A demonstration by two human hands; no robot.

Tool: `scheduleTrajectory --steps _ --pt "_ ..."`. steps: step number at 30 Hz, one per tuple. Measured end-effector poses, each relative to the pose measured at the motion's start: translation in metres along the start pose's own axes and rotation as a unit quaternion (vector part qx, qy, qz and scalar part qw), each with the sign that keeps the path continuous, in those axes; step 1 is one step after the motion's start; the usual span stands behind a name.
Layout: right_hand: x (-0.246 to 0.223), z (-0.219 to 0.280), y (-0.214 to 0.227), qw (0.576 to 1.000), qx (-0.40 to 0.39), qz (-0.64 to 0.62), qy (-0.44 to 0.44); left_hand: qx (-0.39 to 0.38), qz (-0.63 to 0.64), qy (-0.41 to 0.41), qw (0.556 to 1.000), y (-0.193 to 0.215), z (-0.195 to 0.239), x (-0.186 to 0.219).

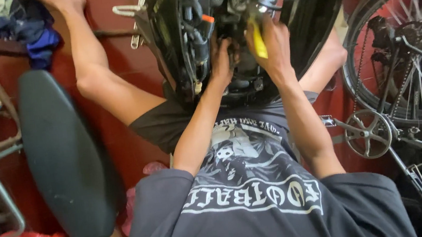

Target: The person sits on the floor and uses a yellow screwdriver to work on the exposed engine of a scooter. They manipulate various internal components, including wires and mechanical parts, while maintaining a steady overhead view of the workspace.

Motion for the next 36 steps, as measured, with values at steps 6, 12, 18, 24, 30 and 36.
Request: scheduleTrajectory --steps 6,12,18,24,30,36 --pt "0.008 0.016 0.035 0.998 0.020 -0.051 0.010 -0.027 0.067 -0.007 0.997 0.001 -0.002 -0.006" --pt "0.000 -0.009 0.022 0.986 -0.014 -0.156 0.050 -0.037 0.054 -0.010 0.998 -0.004 0.004 0.002" --pt "0.016 0.019 0.127 0.951 -0.138 -0.261 -0.088 -0.034 -0.034 -0.034 0.998 0.003 0.024 -0.007" --pt "0.034 0.037 0.160 0.981 -0.069 -0.158 -0.086 -0.073 -0.051 0.020 0.996 0.006 0.060 -0.011" --pt "0.018 0.016 0.081 0.909 -0.263 0.244 -0.214 -0.153 -0.229 -0.176 0.945 -0.006 0.084 0.007" --pt "0.043 0.033 -0.092 0.981 -0.157 0.116 -0.005 -0.133 -0.230 -0.142 0.953 -0.005 0.077 -0.003"
Point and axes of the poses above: each hand's wrist, its own z-axis away from the middle knuckle, its own y-axis out of the back of the hand, x = y × z, the point moved 5 cm from there along -z, towards the middle knuckle, and after that the axes turned 11 degrees about z, right-handed, at the moved point
